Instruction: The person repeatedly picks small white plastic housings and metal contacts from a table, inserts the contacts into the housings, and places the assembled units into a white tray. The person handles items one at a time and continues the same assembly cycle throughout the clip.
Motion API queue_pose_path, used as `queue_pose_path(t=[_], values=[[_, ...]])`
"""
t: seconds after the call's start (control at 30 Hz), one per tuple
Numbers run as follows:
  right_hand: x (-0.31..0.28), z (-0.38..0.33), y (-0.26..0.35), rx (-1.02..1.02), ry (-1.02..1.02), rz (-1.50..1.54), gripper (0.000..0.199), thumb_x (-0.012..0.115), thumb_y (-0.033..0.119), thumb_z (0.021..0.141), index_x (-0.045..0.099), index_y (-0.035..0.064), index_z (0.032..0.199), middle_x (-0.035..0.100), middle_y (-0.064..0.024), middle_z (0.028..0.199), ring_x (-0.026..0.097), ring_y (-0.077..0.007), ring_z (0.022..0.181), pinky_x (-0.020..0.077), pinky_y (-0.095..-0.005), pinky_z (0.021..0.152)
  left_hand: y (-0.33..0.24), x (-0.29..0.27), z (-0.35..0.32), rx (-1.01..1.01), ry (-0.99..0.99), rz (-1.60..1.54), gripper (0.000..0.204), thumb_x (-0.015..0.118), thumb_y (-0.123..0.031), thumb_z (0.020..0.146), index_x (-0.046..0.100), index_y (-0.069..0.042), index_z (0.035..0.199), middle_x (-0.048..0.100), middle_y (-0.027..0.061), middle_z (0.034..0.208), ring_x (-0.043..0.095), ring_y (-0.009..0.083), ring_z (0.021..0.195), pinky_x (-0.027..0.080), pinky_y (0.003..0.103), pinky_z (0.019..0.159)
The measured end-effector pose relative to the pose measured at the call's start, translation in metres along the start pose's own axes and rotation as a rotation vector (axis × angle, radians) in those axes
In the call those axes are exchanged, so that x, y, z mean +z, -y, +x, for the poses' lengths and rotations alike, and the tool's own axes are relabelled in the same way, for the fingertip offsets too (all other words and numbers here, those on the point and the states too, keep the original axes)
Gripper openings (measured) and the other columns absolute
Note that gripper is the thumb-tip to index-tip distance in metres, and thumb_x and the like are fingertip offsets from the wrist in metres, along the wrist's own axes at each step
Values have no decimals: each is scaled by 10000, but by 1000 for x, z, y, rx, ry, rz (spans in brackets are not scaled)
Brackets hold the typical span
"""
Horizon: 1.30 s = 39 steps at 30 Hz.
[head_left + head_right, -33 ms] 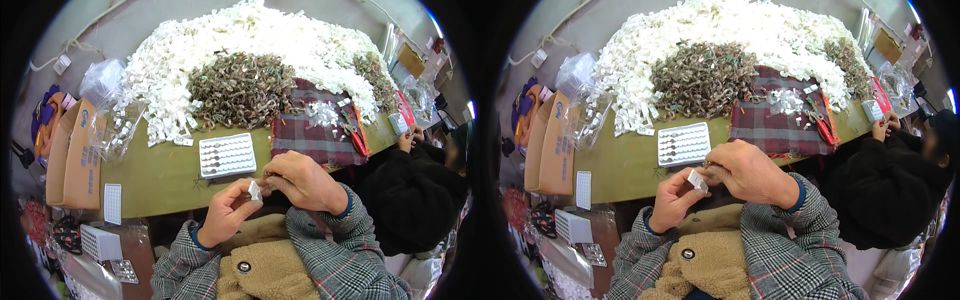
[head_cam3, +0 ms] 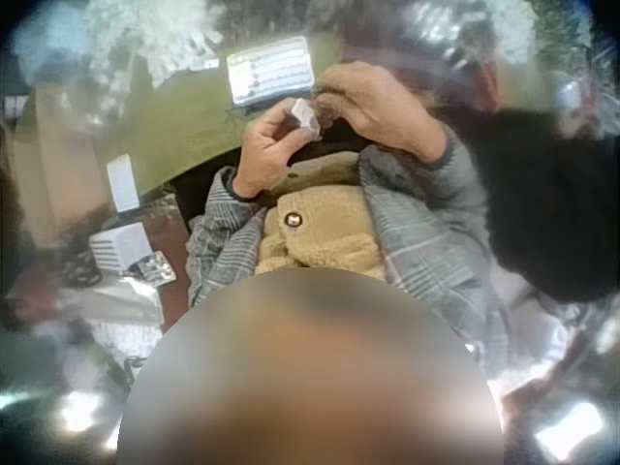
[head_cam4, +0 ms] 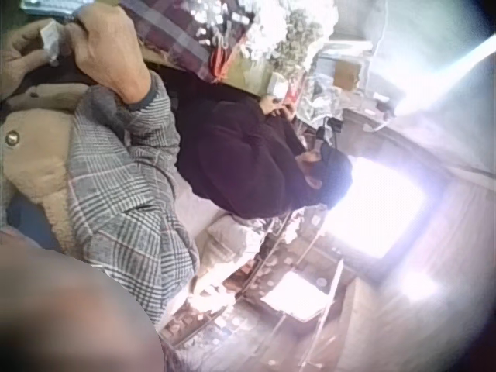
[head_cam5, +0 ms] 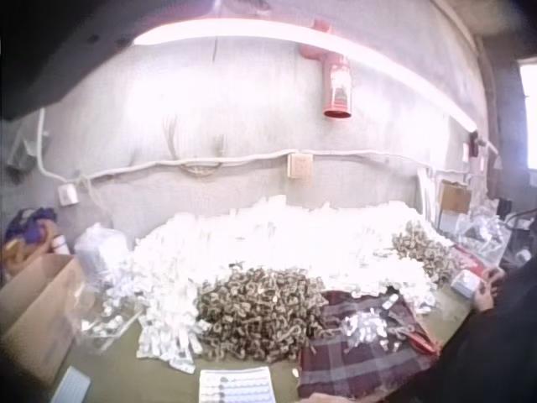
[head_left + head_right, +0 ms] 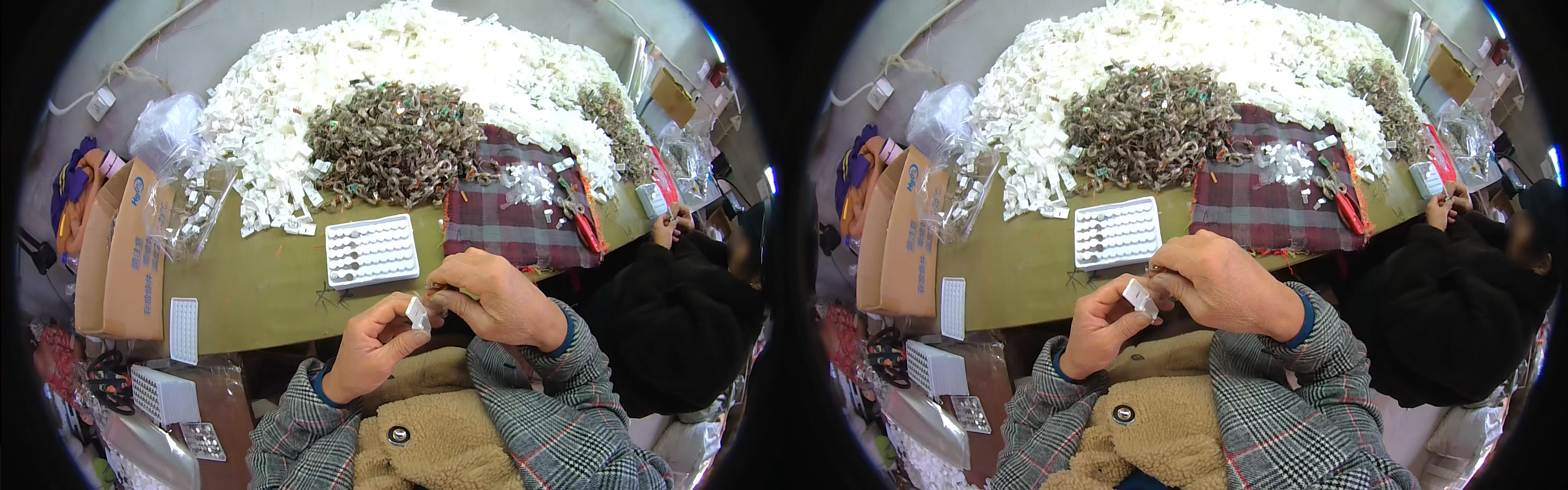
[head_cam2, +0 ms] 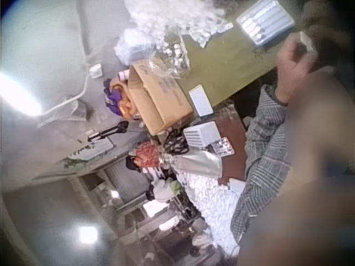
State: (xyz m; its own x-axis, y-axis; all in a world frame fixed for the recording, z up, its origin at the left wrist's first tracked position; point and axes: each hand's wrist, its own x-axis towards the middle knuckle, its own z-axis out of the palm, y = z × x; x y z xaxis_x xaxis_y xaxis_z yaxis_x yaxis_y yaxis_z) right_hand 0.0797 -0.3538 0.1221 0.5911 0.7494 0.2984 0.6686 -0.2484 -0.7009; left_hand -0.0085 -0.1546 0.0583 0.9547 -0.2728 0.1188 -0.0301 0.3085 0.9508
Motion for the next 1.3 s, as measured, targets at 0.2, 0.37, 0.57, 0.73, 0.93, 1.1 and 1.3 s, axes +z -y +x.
queue_pose_path(t=[0.2,0.37,0.57,0.73,0.93,1.1,1.3], values=[[33,-11,-15,277,-121,455,271,726,65,878,657,-31,1122,687,-98,923,668,-166,875,524,-301,796,6,-7,-16,-93,46,-253,271,664,-62,954,592,48,1191,665,99,1096,654,174,1030,528,329,956],[62,-25,-25,425,-279,1046,245,717,59,915,651,-30,1134,676,-49,981,631,-99,930,527,-247,820,12,-8,-17,-23,20,-209,270,676,-64,945,600,46,1180,665,104,1104,653,169,1010,522,318,939],[71,-30,-30,417,-207,1219,193,688,60,938,637,-26,1103,656,-29,938,631,-77,821,547,-232,737,17,-4,-16,-54,-10,-119,227,676,-40,938,616,41,1141,668,101,1097,657,172,1003,529,311,919],[76,-32,-30,450,-106,1102,122,608,44,980,587,-12,1086,638,-11,876,609,-56,746,526,-213,644,15,-5,-18,-152,31,-91,223,653,-20,942,619,50,1151,693,116,1083,685,196,983,549,334,905],[78,-25,-39,265,-444,1284,77,512,66,1031,510,13,1085,611,-69,1035,625,-145,941,521,-288,857,24,-9,-15,-97,-233,-212,276,709,-83,913,632,47,1143,656,162,1153,684,184,908,593,320,759],[71,-32,-20,324,-229,1356,111,542,44,1012,519,5,1113,583,-36,941,575,-83,748,497,-237,679,32,-15,-20,-67,-341,-323,289,709,-10,897,645,40,1174,702,109,994,688,158,813,603,291,710],[89,-25,-7,429,-183,993,95,623,38,973,589,-43,1012,643,-42,911,622,-83,823,506,-226,683,35,-14,-24,-29,-395,-356,263,697,-25,913,651,46,1161,709,124,986,704,181,814,623,305,731]])
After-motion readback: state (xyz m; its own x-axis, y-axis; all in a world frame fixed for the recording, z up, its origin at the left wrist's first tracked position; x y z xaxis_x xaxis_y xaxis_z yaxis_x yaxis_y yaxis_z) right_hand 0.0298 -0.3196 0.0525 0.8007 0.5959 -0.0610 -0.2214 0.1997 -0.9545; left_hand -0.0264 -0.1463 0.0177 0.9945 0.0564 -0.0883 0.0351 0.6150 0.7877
